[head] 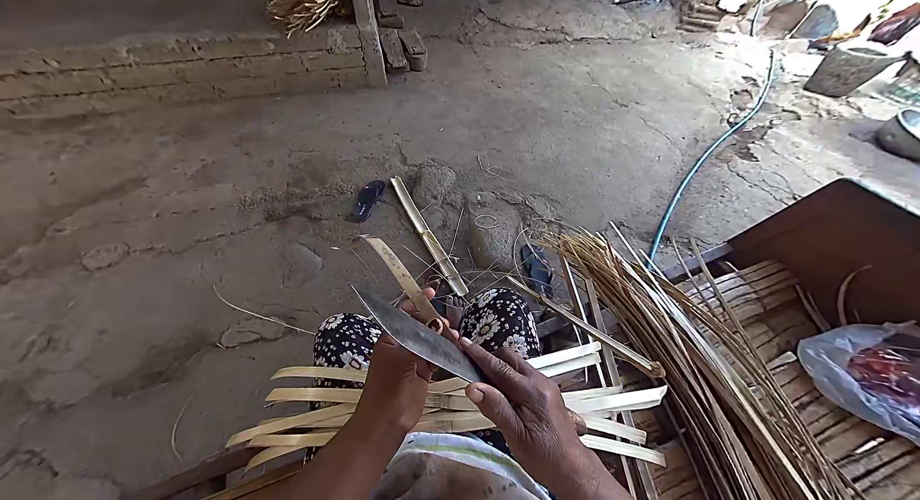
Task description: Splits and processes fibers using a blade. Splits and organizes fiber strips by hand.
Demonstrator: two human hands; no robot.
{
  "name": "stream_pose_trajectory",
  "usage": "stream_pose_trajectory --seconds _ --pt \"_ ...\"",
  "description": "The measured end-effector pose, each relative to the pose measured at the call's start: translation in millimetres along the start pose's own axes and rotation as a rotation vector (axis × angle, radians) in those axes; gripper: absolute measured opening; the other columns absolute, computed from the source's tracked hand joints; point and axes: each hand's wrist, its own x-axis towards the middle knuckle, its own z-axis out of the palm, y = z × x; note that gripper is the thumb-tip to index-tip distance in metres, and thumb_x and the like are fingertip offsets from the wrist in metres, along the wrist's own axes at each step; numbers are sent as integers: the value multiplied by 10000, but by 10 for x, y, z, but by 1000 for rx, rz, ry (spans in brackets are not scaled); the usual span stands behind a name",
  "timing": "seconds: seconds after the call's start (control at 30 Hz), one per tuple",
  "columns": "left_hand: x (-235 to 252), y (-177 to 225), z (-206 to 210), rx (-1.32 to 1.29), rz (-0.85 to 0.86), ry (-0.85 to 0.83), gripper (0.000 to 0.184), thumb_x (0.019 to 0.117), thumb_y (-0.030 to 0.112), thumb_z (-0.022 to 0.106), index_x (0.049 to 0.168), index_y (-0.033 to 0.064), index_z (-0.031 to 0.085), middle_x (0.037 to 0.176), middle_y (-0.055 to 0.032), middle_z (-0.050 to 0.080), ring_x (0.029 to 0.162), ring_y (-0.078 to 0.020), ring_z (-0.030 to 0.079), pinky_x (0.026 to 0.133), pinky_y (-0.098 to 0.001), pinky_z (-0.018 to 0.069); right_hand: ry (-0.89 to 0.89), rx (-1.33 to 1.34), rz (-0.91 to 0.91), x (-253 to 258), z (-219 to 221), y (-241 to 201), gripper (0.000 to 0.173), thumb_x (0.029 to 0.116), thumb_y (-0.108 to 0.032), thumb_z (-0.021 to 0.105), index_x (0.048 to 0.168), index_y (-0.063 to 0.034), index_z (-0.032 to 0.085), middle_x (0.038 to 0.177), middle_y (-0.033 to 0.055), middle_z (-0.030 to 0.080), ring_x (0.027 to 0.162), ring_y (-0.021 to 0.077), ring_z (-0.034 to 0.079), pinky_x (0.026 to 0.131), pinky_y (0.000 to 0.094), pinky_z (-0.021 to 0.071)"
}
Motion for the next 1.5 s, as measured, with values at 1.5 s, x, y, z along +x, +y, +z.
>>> stream_pose_trajectory --seconds 1.5 --pt "-177 64 -343 -501 -335 -206 288 1061 88 475 1309 34 611 943 -136 708 823 -203 742 767 -326 641 -139 20 -160 33 2 41 480 1055 -590 419 1431 -369 619 869 10 618 688 77 570 558 263 486"
